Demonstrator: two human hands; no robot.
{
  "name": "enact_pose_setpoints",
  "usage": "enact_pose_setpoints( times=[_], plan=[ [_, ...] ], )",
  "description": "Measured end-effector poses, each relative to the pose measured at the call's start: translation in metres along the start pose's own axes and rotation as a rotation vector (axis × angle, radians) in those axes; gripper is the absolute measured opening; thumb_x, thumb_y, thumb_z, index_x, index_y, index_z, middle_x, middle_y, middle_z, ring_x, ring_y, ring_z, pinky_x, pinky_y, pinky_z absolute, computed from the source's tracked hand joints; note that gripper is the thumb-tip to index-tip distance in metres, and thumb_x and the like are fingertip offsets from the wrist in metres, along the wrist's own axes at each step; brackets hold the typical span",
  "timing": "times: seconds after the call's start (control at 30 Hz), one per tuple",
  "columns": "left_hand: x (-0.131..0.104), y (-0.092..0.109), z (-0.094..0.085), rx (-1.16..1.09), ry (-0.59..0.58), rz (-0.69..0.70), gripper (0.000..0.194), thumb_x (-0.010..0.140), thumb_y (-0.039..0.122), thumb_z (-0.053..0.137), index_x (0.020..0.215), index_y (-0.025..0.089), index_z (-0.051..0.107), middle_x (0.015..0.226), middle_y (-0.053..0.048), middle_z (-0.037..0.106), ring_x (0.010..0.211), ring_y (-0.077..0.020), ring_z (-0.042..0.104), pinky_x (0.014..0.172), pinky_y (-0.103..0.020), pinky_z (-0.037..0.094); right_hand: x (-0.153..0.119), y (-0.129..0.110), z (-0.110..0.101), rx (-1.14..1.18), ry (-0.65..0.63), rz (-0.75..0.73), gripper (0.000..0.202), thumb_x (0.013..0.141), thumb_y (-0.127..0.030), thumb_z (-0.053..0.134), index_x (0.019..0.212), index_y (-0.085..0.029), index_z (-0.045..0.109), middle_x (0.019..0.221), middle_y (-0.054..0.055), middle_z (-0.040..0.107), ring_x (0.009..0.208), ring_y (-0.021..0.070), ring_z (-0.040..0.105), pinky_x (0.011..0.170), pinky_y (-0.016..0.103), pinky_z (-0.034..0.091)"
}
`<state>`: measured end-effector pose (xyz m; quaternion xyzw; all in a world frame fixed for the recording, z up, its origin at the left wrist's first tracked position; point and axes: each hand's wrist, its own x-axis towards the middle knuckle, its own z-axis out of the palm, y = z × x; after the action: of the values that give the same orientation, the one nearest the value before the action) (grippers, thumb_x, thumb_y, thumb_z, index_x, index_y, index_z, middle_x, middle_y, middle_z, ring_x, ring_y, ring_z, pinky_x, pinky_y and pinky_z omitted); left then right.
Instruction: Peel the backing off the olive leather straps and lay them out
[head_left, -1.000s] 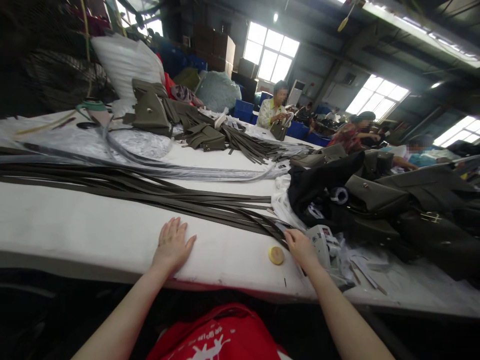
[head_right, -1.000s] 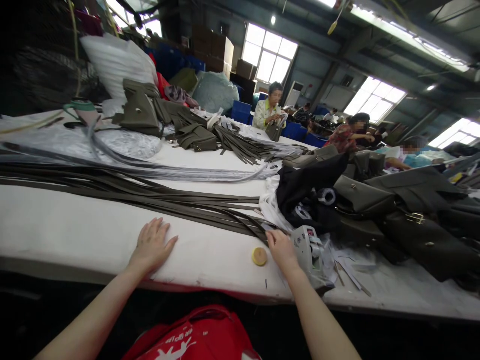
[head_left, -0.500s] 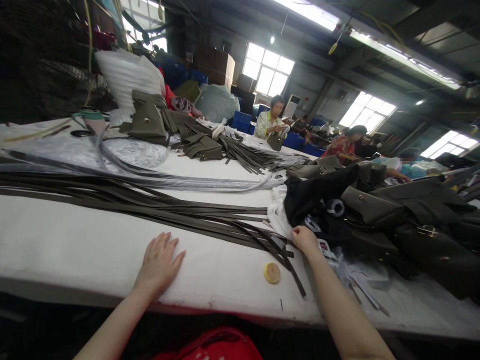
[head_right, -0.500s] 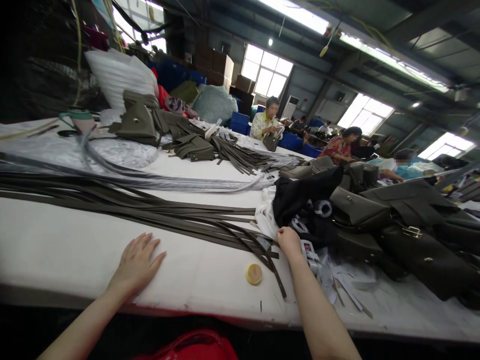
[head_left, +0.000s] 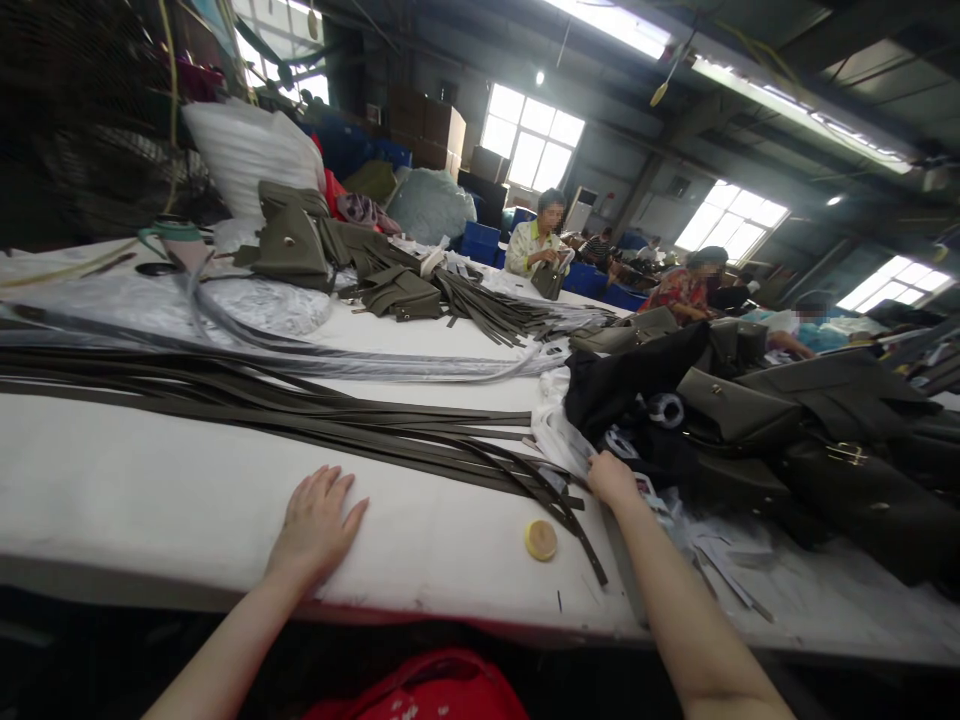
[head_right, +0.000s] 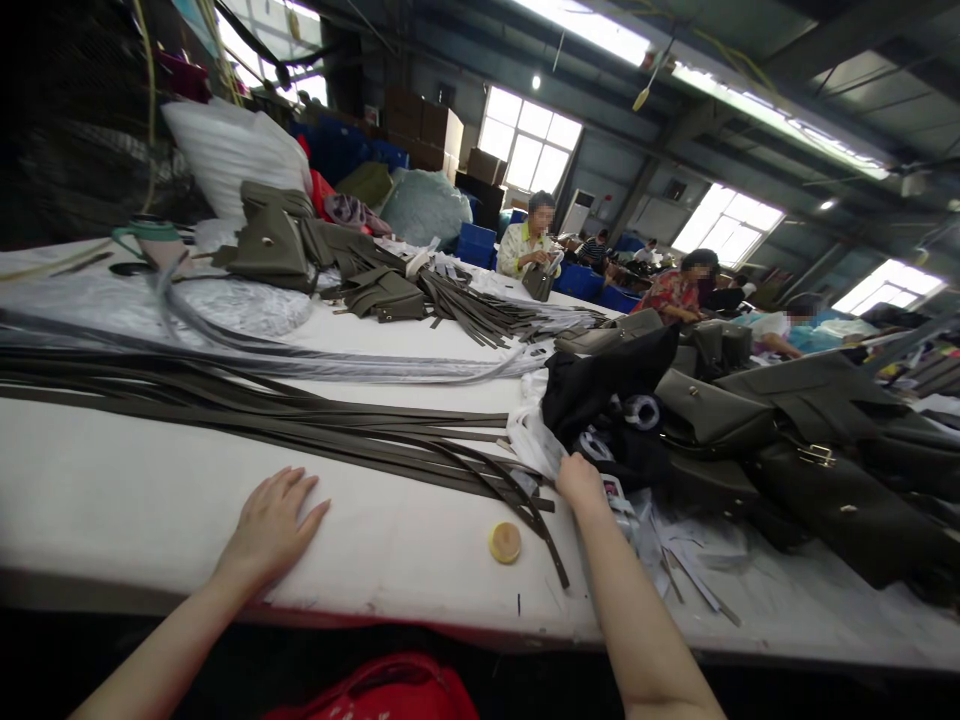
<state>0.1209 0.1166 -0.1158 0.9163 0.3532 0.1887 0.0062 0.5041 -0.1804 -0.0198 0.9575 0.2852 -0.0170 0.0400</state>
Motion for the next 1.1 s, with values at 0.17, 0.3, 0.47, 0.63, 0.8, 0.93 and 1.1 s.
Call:
enact_pose_setpoints(
  times=[0.17, 0.3, 0.47, 0.63, 0.8, 0.93, 1.1],
  plan=[
    [0.0, -0.001, 0.001, 0.017, 0.0, 0.008, 0.053, 0.089, 0.043, 0.04, 0.119, 0.006, 0.064, 0.133, -0.022, 0.058, 0.129, -0.0338, 0.048, 0.112, -0.046, 0.034, -0.004, -0.009, 0.01, -0.032, -0.071, 0.02, 0.026, 0.093, -0.037, 0.061, 0.102, -0.013, 0.066, 0.104, 0.007, 0.068, 0.094, 0.0196, 0.065, 0.087, 0.041, 0.052],
    [-0.001, -0.001, 0.002, 0.016, 0.018, 0.016, 0.053, 0.09, 0.042, 0.04, 0.119, 0.005, 0.064, 0.132, -0.022, 0.058, 0.129, -0.0338, 0.048, 0.112, -0.046, 0.034, -0.005, -0.01, -0.001, -0.017, -0.043, 0.034, 0.02, 0.091, -0.031, 0.061, 0.092, -0.013, 0.07, 0.094, 0.01, 0.071, 0.088, 0.0207, 0.067, 0.08, 0.035, 0.05],
    [-0.002, -0.002, 0.002, -0.004, 0.014, 0.005, 0.052, 0.09, 0.042, 0.041, 0.119, 0.006, 0.064, 0.132, -0.021, 0.058, 0.129, -0.0334, 0.048, 0.112, -0.045, 0.033, -0.012, -0.012, -0.025, -0.004, 0.059, 0.001, 0.022, 0.089, -0.032, 0.059, 0.085, -0.014, 0.072, 0.095, 0.014, 0.071, 0.086, 0.0252, 0.067, 0.069, 0.031, 0.043],
    [0.001, 0.001, 0.002, -0.096, 0.047, -0.01, 0.049, 0.087, 0.04, 0.048, 0.12, 0.006, 0.062, 0.133, -0.022, 0.057, 0.13, -0.0348, 0.047, 0.113, -0.048, 0.034, -0.037, -0.041, -0.049, 0.033, 0.111, -0.182, 0.024, 0.091, -0.023, 0.05, 0.077, -0.015, 0.067, 0.086, 0.01, 0.069, 0.078, 0.0192, 0.062, 0.064, 0.027, 0.035],
    [-0.002, 0.052, -0.03, -0.356, 0.053, 0.18, 0.047, 0.082, 0.036, 0.062, 0.125, 0.017, 0.059, 0.136, -0.016, 0.054, 0.133, -0.0334, 0.044, 0.112, -0.051, 0.037, -0.094, -0.103, -0.059, 0.13, 0.068, -0.479, 0.02, 0.085, -0.022, 0.053, 0.067, -0.018, 0.061, 0.071, 0.003, 0.065, 0.068, 0.0147, 0.056, 0.061, 0.026, 0.032],
    [-0.012, 0.103, -0.084, -0.606, -0.101, 0.486, 0.069, 0.076, 0.024, 0.069, 0.141, 0.027, 0.047, 0.156, -0.012, 0.031, 0.143, -0.0318, 0.029, 0.114, -0.051, 0.034, -0.158, -0.147, -0.067, 0.283, 0.029, -0.726, 0.016, 0.078, -0.019, 0.055, 0.062, -0.018, 0.055, 0.064, 0.001, 0.059, 0.061, 0.0127, 0.049, 0.058, 0.027, 0.029],
    [-0.02, 0.126, -0.137, -0.867, -0.352, 0.771, 0.055, 0.075, 0.026, 0.069, 0.128, 0.025, 0.06, 0.155, -0.01, 0.036, 0.141, -0.0297, 0.035, 0.117, -0.046, 0.03, -0.222, -0.17, -0.099, 0.699, -0.257, -1.145, 0.017, 0.067, -0.013, 0.054, 0.056, -0.021, 0.043, 0.053, -0.005, 0.048, 0.051, 0.0097, 0.041, 0.055, 0.023, 0.035]
  ],
)
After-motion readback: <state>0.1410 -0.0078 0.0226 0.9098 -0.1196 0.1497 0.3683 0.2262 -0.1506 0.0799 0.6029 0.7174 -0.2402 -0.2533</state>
